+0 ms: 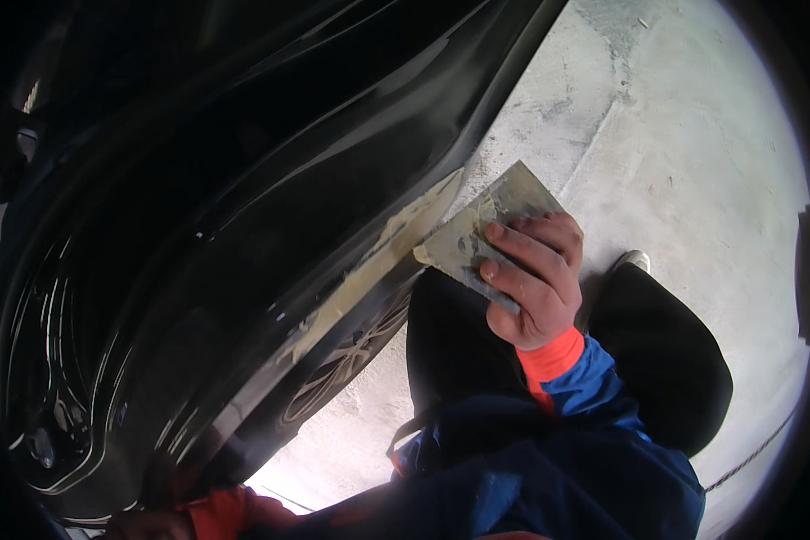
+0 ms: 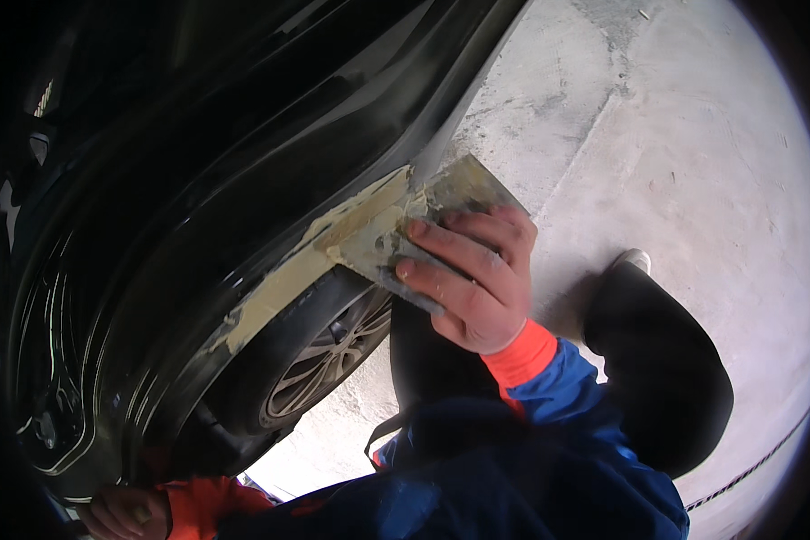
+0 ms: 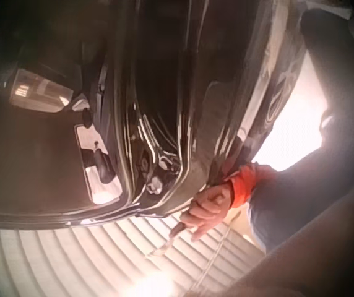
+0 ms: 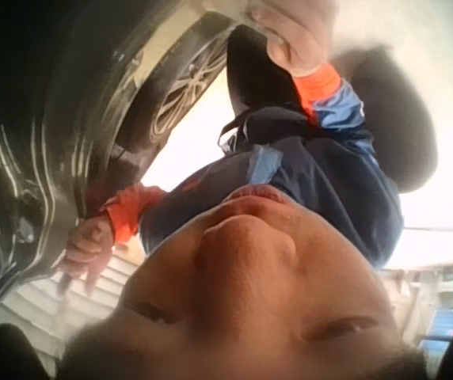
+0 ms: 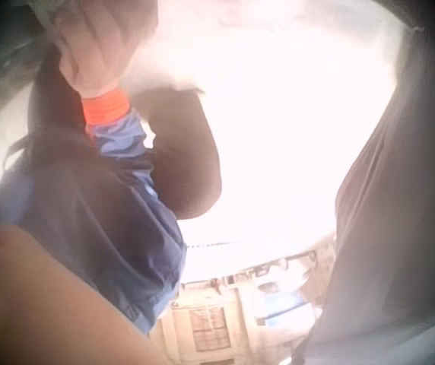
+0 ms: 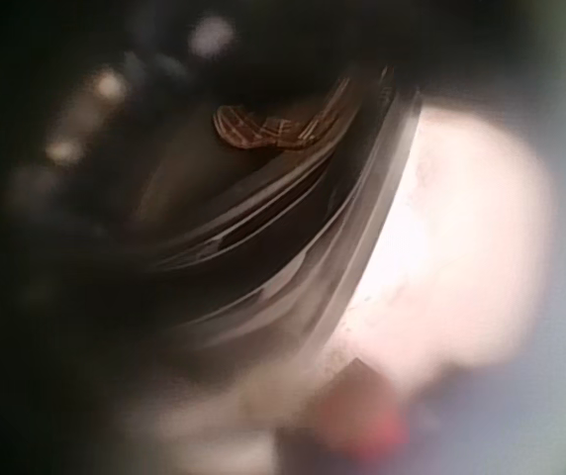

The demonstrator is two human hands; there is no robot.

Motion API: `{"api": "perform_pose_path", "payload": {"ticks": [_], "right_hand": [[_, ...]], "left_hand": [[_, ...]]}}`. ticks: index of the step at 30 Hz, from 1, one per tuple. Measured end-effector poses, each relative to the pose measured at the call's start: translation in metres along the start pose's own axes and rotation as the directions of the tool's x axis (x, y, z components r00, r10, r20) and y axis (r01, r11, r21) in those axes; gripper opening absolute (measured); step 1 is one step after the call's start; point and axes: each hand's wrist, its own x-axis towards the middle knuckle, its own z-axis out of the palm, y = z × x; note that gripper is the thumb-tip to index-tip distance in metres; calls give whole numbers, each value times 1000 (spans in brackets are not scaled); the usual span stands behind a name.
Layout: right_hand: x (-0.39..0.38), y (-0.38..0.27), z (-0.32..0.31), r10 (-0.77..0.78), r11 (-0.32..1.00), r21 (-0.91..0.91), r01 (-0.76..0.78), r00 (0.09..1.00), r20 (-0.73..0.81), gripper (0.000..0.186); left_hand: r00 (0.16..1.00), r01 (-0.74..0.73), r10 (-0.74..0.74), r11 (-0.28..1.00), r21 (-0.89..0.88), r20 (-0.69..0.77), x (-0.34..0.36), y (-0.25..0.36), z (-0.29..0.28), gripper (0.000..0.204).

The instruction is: The person applies a beige body filler to a damaged area on the lower side of a black car using a putty knife. They repeatedly spread and smooth the filler over the wheel arch area, working to level the surface.

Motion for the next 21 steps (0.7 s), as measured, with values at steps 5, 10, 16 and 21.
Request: {"api": "perform_pose_path", "payload": {"ticks": [5, 10, 16, 21], "right_hand": [[1, 5, 6, 35, 998, 44, -36, 999, 8, 23], [5, 13, 14, 46, 999, 26, -47, 999, 20, 24], [-2, 22, 20, 31, 998, 46, -31, 999, 17, 25], [-7, 28, 24, 13, 998, 63, -6, 994, -109, 24]], "left_hand": [[996, -85, 84, 996, -22, -11, 3, -3, 2, 38], [998, -46, 42, 993, 105, 40, 0, -1, -1, 52], [996, -56, 49, 993, 106, 71, 1, -5, 3, 60], [996, -44, 37, 995, 90, 80, 1, -7, 1, 61]]}}
